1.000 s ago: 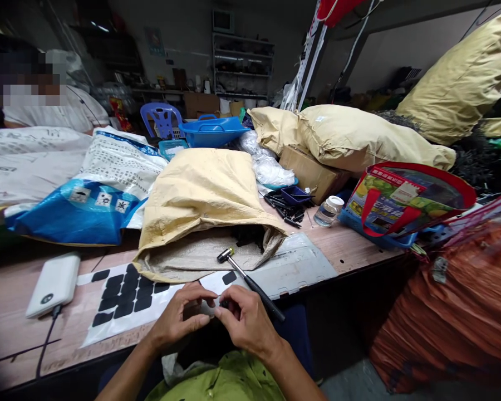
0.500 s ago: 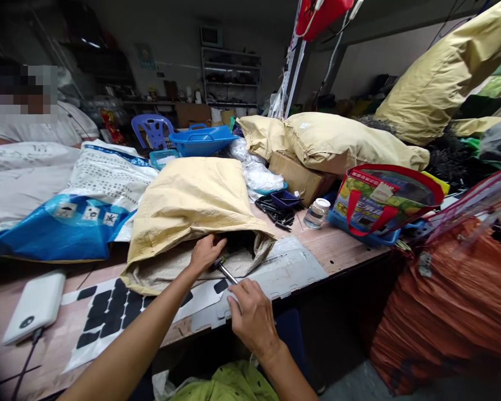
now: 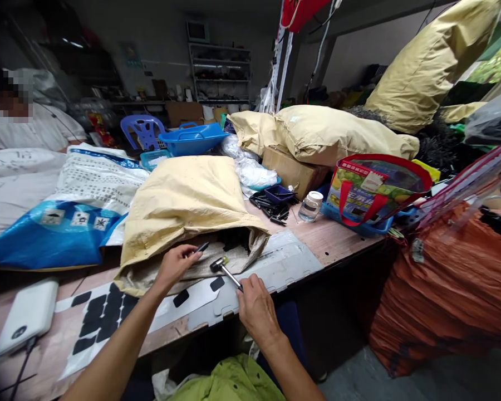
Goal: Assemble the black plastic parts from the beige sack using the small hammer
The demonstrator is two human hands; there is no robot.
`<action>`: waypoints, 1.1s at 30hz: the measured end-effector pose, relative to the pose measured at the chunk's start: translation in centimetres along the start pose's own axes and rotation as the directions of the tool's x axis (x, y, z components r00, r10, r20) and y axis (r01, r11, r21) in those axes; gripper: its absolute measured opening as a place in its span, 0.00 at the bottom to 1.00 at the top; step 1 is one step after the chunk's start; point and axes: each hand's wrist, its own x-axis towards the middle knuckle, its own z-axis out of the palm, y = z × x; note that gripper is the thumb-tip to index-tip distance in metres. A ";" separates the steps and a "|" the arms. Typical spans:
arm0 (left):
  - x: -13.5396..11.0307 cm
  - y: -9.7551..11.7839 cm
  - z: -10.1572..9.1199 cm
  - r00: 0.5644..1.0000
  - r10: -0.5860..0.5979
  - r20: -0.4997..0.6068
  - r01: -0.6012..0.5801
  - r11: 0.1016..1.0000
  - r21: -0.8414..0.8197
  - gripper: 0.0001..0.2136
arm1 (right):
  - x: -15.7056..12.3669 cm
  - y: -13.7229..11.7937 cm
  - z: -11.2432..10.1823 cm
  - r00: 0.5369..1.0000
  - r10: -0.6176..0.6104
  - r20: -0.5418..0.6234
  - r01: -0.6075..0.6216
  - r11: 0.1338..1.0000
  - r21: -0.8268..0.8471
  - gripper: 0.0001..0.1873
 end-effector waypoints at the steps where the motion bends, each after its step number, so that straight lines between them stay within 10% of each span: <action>1: -1.6 -0.7 -0.4 0.999 0.046 -0.022 -0.046 0.999 -0.003 0.14 | -0.4 0.2 -0.2 1.000 0.005 -0.018 -0.004 0.998 0.059 0.07; 8: -8.7 -2.7 1.6 0.975 0.221 0.029 -0.222 0.973 0.065 0.09 | -2.5 -0.9 -1.4 1.000 0.024 0.001 -0.023 0.912 0.409 0.14; 33: -8.7 -2.6 2.5 0.990 0.141 0.022 -0.143 0.983 0.119 0.08 | -3.5 -4.4 -0.4 0.981 -0.195 0.020 0.179 0.930 0.322 0.28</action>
